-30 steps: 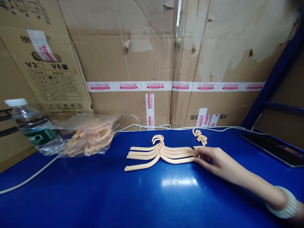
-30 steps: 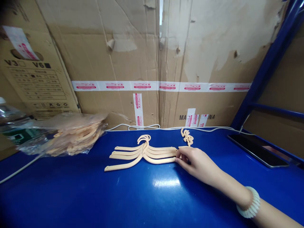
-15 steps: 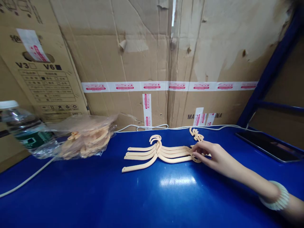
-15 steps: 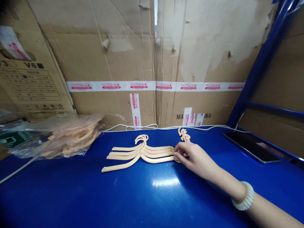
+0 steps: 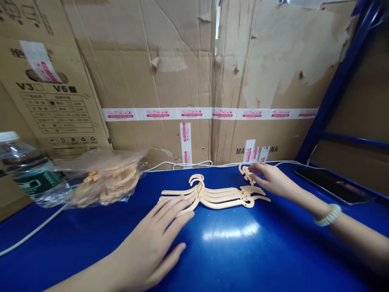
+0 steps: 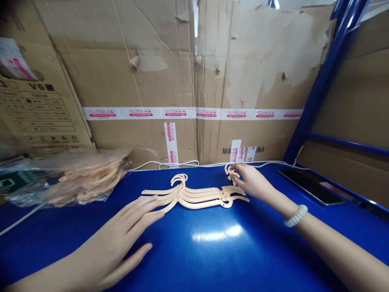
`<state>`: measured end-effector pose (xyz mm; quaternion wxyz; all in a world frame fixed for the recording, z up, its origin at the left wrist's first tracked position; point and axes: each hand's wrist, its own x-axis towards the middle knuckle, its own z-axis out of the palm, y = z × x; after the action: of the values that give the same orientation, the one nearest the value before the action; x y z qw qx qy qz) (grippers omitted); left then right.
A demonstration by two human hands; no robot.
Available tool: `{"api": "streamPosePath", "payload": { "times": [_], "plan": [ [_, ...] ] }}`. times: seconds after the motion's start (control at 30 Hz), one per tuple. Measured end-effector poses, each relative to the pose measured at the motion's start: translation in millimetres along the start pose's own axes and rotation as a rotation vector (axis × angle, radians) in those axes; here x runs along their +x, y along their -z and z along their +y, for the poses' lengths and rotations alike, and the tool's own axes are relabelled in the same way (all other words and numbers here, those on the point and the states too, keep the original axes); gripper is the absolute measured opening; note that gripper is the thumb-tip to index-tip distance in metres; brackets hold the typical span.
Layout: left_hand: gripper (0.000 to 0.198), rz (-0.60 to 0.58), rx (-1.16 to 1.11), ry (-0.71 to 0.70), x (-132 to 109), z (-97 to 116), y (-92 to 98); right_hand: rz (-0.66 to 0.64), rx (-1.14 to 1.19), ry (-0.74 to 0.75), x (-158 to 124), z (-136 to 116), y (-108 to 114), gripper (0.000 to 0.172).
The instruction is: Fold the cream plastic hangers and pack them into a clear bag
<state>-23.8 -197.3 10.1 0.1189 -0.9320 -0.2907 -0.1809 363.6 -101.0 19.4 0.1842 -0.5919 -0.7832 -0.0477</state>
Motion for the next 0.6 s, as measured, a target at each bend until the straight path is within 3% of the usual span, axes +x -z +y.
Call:
{"api": "streamPosePath", "payload": {
  "times": [0.1, 0.23, 0.3, 0.4, 0.6],
  "plan": [
    [0.058, -0.049, 0.039, 0.148, 7.7, -8.6, -24.8, -0.078, -0.095, -0.129, 17.9, 9.1, -7.0, 0.030],
    [0.065, -0.077, 0.018, 0.213, 12.5, -13.6, -45.9, -0.215, -0.203, -0.347, 46.0, 18.4, -14.2, 0.052],
    [0.067, -0.078, 0.013, 0.236, 15.0, -12.4, -49.6, -0.281, -0.229, -0.392, 58.8, 20.6, -16.7, 0.045],
    [0.066, -0.090, -0.003, 0.262, 17.1, -9.4, -50.5, -0.349, -0.223, -0.361, 70.6, 19.7, -20.9, 0.027],
    [0.063, -0.098, -0.006, 0.269, 16.1, -8.7, -49.0, -0.365, -0.099, -0.141, 70.5, 14.8, -33.3, 0.026]
  ]
}}
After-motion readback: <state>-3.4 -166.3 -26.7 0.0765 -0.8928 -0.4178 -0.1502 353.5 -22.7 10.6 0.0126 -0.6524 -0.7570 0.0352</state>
